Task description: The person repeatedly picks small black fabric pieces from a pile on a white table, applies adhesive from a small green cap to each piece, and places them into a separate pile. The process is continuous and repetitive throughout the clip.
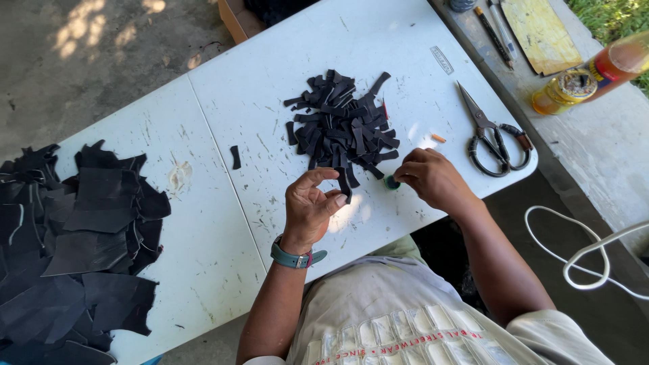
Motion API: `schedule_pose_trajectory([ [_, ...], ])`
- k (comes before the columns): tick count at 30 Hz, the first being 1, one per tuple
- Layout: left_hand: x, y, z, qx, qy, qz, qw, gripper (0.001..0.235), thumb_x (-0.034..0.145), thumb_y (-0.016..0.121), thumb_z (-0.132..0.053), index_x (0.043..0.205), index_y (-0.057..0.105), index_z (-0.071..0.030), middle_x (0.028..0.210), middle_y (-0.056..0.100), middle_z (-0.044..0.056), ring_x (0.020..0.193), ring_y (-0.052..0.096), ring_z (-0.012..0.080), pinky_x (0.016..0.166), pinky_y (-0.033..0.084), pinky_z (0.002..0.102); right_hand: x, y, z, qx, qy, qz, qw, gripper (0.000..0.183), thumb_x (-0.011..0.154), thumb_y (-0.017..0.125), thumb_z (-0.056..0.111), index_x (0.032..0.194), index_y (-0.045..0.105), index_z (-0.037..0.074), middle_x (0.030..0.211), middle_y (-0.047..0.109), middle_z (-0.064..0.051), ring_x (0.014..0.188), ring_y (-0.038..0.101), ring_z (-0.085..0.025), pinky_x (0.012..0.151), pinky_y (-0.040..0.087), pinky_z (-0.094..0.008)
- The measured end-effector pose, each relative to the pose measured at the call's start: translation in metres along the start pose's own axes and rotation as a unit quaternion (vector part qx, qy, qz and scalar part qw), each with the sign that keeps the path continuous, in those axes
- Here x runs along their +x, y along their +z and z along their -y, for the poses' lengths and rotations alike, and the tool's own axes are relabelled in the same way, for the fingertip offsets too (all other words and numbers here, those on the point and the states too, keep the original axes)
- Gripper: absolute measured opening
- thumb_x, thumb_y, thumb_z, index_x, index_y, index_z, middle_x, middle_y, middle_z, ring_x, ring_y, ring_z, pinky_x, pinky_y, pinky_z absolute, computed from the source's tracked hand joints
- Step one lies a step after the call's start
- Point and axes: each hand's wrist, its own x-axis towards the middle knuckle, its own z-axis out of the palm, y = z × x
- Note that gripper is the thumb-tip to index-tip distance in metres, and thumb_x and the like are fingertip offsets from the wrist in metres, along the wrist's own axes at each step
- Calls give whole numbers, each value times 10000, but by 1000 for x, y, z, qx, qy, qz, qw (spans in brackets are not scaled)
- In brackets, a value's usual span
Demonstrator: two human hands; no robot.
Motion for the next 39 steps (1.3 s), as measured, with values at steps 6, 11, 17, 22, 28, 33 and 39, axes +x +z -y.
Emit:
schedule_pose_trajectory([
  [6,5,15,-17,-5,22,17,1000,416,871,762,118,1252,641,0,1309,645,101,1057,736,187,982,623,341,-1,-18,43,329,12,-105,939,178,914,744,-40,1050,647,21,1051,750,-86,998,732,-177,892,587,-302],
  [11,10,30,-27,-9,41,29,999,389,890,756,115,1244,639,5,1298,644,105,1100,722,194,1023,614,363,16,-7,72,494,-94,-188,844,368,926,709,-128,1157,473,36,1149,671,-135,1120,692,-183,1003,582,-330],
  [17,11,33,-30,6,56,32,998,381,903,754,106,1250,635,1,1289,657,116,1117,722,198,1038,614,375,32,-4,88,482,-115,-207,843,405,928,710,-142,1164,445,52,1140,673,-145,1107,695,-182,992,578,-322],
  [22,12,32,-28,0,57,36,998,380,918,742,117,1264,625,11,1295,652,137,1131,728,222,1036,624,381,35,-6,89,429,-132,-190,873,399,938,730,-106,1150,433,55,1131,670,-138,1108,708,-186,978,603,-319],
  [28,14,30,-33,43,75,27,996,387,902,732,131,1255,614,24,1349,603,134,1128,722,222,1037,621,377,30,-22,95,280,-139,-166,935,458,873,813,-49,1121,440,49,1040,722,-112,1019,769,-202,886,641,-316],
  [33,14,30,-44,135,113,9,984,399,901,720,150,1262,610,22,1336,590,121,1127,713,195,1036,630,363,26,-30,98,259,-125,-161,944,448,860,815,-32,1122,459,46,1029,726,-105,1007,772,-206,871,644,-312],
  [39,15,43,-52,188,151,-27,970,420,886,715,177,1262,607,26,1341,582,117,1092,712,166,971,629,318,27,-31,109,167,-142,-167,961,422,794,856,-14,1074,559,92,1008,722,-88,929,735,-217,783,608,-326],
])
